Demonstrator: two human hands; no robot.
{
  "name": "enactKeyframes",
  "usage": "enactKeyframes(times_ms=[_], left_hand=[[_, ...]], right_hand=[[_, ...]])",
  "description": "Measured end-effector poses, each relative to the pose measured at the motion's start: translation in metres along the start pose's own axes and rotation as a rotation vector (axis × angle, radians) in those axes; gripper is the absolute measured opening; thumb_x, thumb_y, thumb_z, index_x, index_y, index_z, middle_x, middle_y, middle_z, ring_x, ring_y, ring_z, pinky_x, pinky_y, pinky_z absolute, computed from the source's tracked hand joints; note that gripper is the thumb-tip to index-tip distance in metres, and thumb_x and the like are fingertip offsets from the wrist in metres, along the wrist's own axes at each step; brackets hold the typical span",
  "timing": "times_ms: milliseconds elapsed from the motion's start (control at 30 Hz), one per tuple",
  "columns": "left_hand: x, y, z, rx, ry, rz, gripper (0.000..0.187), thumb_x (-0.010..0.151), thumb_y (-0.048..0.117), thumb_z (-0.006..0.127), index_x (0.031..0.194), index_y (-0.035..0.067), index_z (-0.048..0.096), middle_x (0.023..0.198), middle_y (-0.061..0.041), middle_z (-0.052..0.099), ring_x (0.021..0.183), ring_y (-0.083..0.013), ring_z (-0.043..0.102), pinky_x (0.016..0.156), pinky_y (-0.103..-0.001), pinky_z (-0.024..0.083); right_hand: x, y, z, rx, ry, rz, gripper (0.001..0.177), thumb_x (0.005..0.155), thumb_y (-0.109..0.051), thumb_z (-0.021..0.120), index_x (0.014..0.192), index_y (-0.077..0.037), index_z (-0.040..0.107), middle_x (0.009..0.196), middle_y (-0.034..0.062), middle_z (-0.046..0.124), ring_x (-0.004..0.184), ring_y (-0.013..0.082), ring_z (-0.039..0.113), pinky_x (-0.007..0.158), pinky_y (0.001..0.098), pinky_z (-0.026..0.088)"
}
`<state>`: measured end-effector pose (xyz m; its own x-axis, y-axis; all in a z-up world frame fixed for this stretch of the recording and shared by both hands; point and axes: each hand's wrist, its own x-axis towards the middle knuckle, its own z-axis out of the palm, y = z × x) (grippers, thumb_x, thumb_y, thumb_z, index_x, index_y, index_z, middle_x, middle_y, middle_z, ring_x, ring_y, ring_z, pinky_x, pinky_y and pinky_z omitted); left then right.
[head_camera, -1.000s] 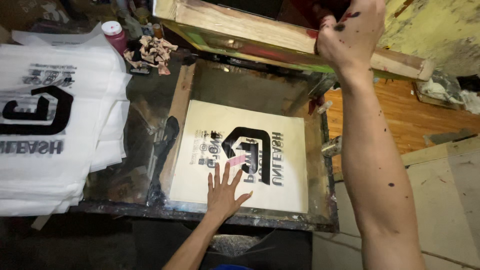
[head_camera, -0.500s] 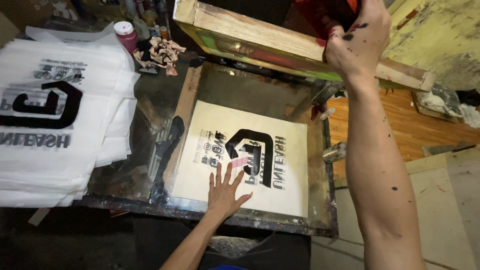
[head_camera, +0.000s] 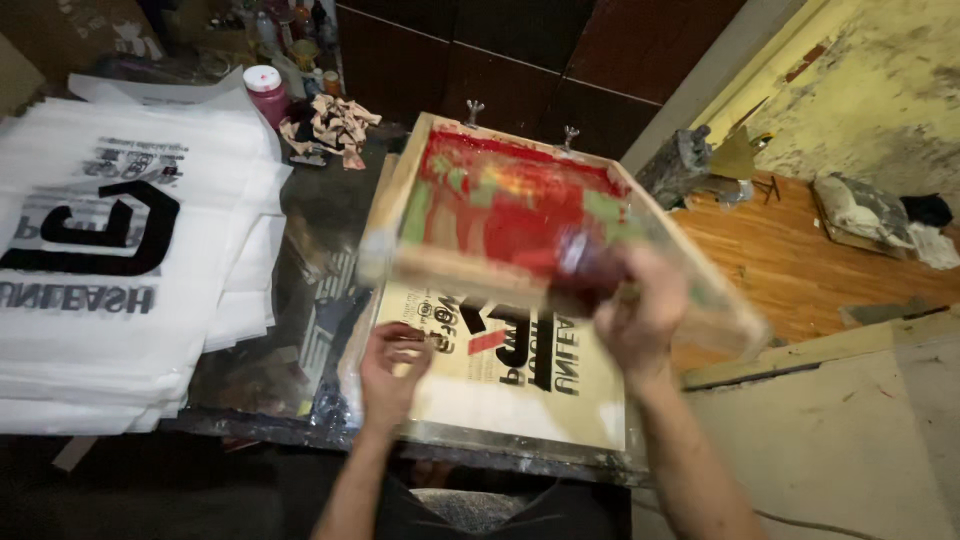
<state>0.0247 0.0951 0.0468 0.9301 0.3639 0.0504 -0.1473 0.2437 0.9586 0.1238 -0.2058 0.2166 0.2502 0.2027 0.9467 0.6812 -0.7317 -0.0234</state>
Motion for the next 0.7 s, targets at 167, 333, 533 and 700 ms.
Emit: enactKeyframes(times_ms=[167, 333, 533, 700], left_hand=[[-0.005, -0.006, -0.072, 0.554, 0.001, -0.220, 0.074, 0.067, 0.052, 0.102, 0.119, 0.009, 0.071, 0.096, -0.021, 0.080, 0.097, -0.0345, 0.081, 0.076, -0.049, 0.062], [-0.029, -0.037, -0.098, 0.913, -0.006, -0.230, 0.077, 0.070, 0.077, 0.090, 0.097, 0.010, 0.065, 0.080, -0.015, 0.070, 0.093, -0.0439, 0.077, 0.085, -0.053, 0.059], [-0.033, -0.036, -0.098, 1.010, -0.006, -0.206, 0.075, 0.070, 0.075, 0.089, 0.096, 0.009, 0.067, 0.093, -0.016, 0.077, 0.100, -0.0433, 0.078, 0.091, -0.055, 0.061], [-0.038, -0.052, -0.099, 1.047, 0.085, -0.013, 0.072, 0.069, 0.074, 0.089, 0.092, 0.010, 0.066, 0.085, -0.018, 0.073, 0.091, -0.0446, 0.078, 0.081, -0.055, 0.062]], right_hand=[[-0.079, -0.024, 0.008, -0.219, -0.669, 0.291, 0.065, 0.074, -0.015, 0.076, 0.139, -0.014, 0.068, 0.113, 0.0111, 0.071, 0.106, 0.0355, 0.071, 0.096, 0.0589, 0.053], [-0.080, 0.026, 0.114, -0.385, -1.066, 0.520, 0.057, 0.093, -0.031, 0.079, 0.143, -0.024, 0.053, 0.134, 0.0069, 0.069, 0.126, 0.0335, 0.068, 0.104, 0.0695, 0.048], [-0.124, -0.009, 0.118, -0.393, -1.206, 0.372, 0.056, 0.076, -0.024, 0.077, 0.129, -0.025, 0.059, 0.117, 0.0039, 0.072, 0.115, 0.0321, 0.072, 0.092, 0.0670, 0.055], [-0.170, -0.050, 0.062, -0.242, -1.348, 0.360, 0.054, 0.088, -0.022, 0.066, 0.142, -0.024, 0.058, 0.131, 0.0084, 0.068, 0.128, 0.0315, 0.067, 0.103, 0.0602, 0.055]])
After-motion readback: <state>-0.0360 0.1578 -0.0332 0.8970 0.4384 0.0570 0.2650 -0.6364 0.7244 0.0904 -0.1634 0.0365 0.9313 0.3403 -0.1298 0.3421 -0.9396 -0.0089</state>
